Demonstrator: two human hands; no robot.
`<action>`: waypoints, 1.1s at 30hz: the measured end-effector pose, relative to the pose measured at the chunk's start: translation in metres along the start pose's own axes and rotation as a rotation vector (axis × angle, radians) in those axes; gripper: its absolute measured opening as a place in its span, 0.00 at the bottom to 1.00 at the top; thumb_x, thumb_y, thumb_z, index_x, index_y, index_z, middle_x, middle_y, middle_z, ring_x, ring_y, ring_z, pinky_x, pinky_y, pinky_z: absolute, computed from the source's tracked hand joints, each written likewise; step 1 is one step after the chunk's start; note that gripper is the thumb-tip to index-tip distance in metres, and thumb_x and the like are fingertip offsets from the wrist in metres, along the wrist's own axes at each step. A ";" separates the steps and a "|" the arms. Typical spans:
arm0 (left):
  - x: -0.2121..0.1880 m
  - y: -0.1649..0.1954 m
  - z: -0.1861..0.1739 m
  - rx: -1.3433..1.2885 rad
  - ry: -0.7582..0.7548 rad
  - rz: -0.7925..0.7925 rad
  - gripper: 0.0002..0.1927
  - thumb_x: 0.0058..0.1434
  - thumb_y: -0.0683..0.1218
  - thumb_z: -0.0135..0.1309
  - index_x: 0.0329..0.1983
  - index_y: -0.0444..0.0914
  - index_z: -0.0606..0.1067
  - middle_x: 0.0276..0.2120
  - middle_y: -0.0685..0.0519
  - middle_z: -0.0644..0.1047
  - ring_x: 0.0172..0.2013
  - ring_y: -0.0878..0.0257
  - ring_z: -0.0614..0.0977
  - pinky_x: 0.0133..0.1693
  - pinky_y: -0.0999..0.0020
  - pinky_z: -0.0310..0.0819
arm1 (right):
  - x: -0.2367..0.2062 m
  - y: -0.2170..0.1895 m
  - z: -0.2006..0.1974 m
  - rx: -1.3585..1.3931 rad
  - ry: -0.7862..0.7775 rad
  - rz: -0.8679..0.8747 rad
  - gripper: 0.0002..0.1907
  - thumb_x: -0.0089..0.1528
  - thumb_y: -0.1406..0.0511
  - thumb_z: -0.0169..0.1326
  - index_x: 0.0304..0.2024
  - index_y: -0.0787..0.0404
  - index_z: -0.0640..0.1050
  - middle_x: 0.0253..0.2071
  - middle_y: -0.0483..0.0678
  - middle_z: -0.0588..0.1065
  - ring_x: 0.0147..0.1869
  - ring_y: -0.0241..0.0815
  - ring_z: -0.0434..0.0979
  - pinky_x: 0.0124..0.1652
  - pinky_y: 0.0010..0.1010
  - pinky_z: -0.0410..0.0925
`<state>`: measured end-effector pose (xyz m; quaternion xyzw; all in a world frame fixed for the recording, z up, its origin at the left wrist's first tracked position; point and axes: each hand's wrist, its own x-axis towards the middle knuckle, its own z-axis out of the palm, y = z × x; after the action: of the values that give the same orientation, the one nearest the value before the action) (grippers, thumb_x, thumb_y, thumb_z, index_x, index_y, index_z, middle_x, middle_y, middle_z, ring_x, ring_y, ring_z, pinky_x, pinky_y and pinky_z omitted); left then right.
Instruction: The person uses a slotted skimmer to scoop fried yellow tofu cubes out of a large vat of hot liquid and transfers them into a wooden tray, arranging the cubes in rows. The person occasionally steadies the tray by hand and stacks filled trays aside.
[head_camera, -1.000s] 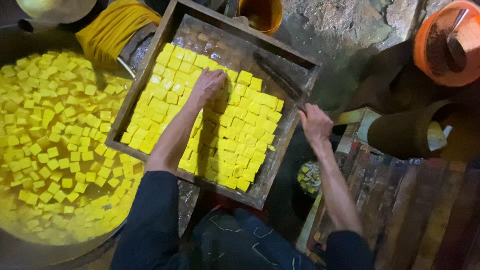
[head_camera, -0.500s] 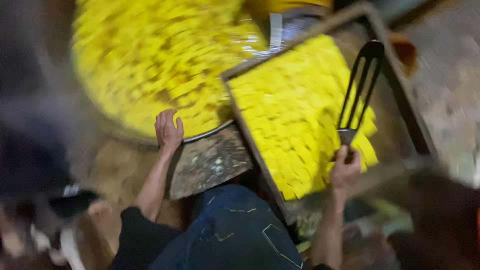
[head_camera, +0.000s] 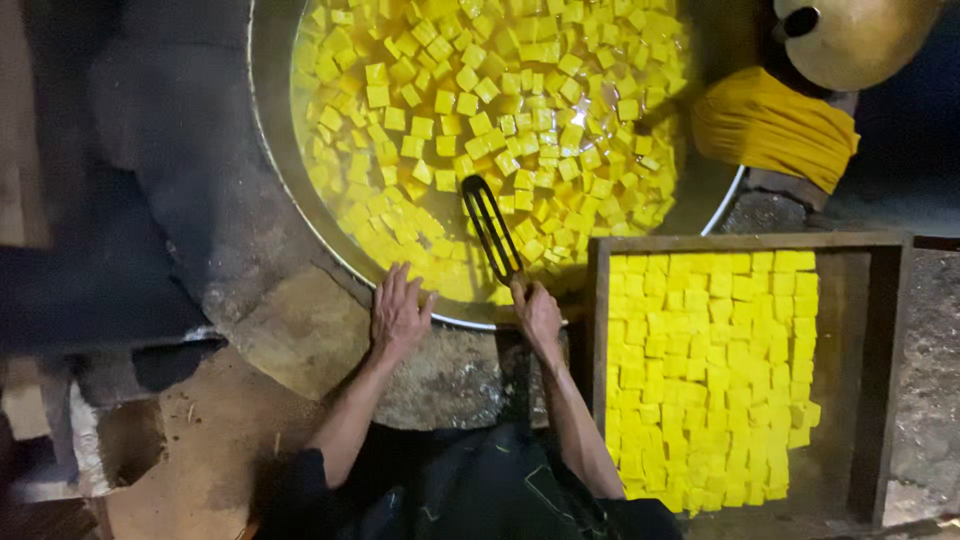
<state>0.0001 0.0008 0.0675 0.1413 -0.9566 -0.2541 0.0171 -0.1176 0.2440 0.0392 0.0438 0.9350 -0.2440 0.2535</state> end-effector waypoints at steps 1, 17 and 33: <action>0.002 -0.001 0.000 -0.005 -0.017 -0.007 0.23 0.65 0.55 0.54 0.53 0.32 0.77 0.64 0.37 0.68 0.68 0.41 0.64 0.63 0.44 0.59 | 0.007 -0.003 0.000 -0.062 -0.026 0.025 0.27 0.63 0.44 0.52 0.41 0.60 0.80 0.40 0.64 0.80 0.48 0.68 0.79 0.46 0.56 0.70; 0.002 -0.011 -0.004 -0.028 -0.094 -0.043 0.22 0.65 0.55 0.54 0.51 0.33 0.77 0.62 0.40 0.70 0.65 0.44 0.67 0.62 0.46 0.60 | 0.061 -0.141 0.053 0.952 0.008 0.068 0.19 0.66 0.55 0.56 0.39 0.66 0.77 0.24 0.45 0.75 0.23 0.33 0.72 0.24 0.27 0.65; -0.060 -0.021 0.025 0.166 0.134 0.255 0.17 0.77 0.51 0.54 0.47 0.31 0.78 0.50 0.39 0.78 0.55 0.43 0.76 0.58 0.49 0.68 | -0.269 0.271 -0.173 0.830 0.679 0.121 0.15 0.66 0.59 0.59 0.47 0.64 0.82 0.31 0.46 0.81 0.29 0.30 0.77 0.30 0.25 0.72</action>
<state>0.0601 0.0120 0.0381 0.0363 -0.9812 -0.1601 0.1014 0.0931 0.5754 0.1845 0.2703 0.7852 -0.5501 -0.0883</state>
